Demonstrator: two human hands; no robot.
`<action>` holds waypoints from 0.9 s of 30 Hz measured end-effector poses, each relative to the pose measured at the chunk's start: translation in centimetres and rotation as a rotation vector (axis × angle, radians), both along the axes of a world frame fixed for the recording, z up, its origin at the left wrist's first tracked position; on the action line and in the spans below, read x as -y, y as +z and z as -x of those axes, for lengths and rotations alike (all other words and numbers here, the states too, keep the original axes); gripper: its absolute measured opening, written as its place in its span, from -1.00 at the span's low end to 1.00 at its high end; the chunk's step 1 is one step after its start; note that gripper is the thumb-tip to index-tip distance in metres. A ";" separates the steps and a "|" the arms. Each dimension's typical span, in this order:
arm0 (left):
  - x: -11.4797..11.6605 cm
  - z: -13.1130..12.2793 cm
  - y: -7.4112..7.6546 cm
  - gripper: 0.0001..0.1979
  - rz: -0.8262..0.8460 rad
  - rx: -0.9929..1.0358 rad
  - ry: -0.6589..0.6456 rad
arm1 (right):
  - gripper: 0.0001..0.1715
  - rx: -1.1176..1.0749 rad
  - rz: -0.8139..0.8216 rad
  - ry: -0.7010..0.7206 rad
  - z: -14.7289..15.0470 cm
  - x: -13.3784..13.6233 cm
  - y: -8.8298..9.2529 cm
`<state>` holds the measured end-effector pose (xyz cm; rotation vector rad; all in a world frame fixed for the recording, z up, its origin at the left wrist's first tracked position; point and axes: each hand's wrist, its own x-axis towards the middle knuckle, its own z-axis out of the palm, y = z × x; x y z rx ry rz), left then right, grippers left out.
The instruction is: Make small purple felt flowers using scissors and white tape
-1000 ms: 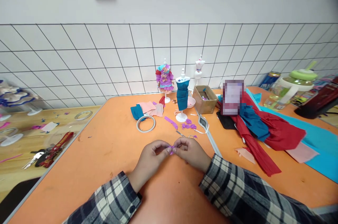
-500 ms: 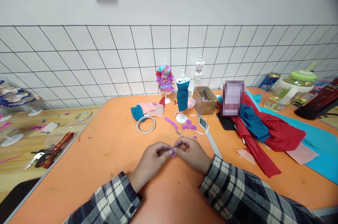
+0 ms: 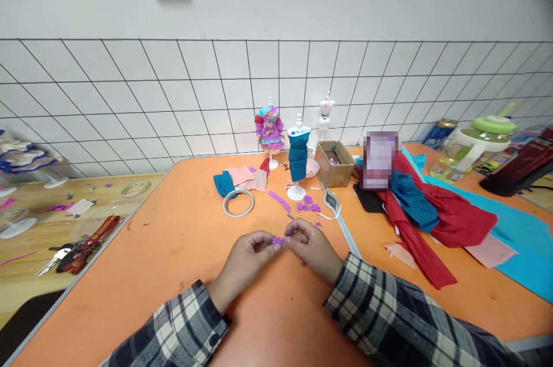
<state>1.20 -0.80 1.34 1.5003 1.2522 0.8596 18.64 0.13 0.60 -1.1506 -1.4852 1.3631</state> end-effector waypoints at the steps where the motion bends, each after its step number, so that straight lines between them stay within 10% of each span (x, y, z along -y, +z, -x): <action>1: 0.0 0.0 0.1 -0.77 -0.014 -0.020 -0.004 | -0.78 0.009 -0.041 -0.008 -0.1 0.0 0.1; 7: 0.3 0.0 0.1 -0.82 -0.126 -0.144 -0.042 | -0.98 0.261 -0.313 -0.007 -0.5 -0.1 0.2; 19: 0.3 0.0 0.1 -0.68 0.001 0.128 0.009 | -0.84 0.074 -0.237 -0.123 -0.2 -0.5 -0.9; 27: 0.5 0.8 0.9 -0.59 0.526 0.575 -0.113 | -0.86 0.519 -1.027 -0.058 -2.0 0.3 0.9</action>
